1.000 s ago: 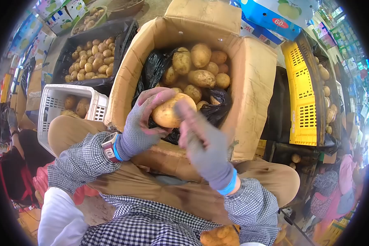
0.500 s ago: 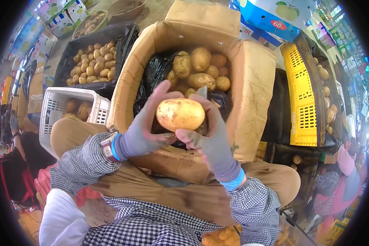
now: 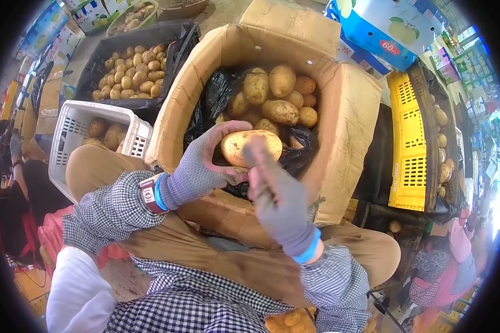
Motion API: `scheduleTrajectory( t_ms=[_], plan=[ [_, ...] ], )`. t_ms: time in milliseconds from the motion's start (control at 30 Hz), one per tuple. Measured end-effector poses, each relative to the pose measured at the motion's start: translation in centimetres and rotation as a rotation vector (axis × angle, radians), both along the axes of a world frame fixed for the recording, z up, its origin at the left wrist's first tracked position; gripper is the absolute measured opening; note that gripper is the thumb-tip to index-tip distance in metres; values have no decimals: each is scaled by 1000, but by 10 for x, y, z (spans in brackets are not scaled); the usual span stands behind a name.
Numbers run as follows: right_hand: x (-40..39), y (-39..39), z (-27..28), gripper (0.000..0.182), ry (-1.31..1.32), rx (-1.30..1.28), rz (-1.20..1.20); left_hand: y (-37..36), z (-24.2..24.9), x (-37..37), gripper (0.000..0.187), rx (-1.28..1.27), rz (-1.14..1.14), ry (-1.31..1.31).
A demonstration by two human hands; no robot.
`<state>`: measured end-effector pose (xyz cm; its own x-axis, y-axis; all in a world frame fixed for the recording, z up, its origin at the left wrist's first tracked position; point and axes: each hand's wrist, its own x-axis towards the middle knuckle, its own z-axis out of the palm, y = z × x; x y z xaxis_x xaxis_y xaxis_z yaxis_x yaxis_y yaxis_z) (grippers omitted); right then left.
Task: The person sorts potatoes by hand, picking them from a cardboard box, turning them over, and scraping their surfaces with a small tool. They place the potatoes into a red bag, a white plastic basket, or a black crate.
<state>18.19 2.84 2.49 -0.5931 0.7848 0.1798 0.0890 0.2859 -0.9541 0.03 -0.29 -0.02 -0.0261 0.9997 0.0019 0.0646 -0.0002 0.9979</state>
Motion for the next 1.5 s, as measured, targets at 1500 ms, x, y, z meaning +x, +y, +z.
scheduleTrajectory(
  t_ms=[1500],
  plan=[
    [6,21,-2,85,267,-456,-18,1,1,3,66,107,-154,-338]
  ],
)
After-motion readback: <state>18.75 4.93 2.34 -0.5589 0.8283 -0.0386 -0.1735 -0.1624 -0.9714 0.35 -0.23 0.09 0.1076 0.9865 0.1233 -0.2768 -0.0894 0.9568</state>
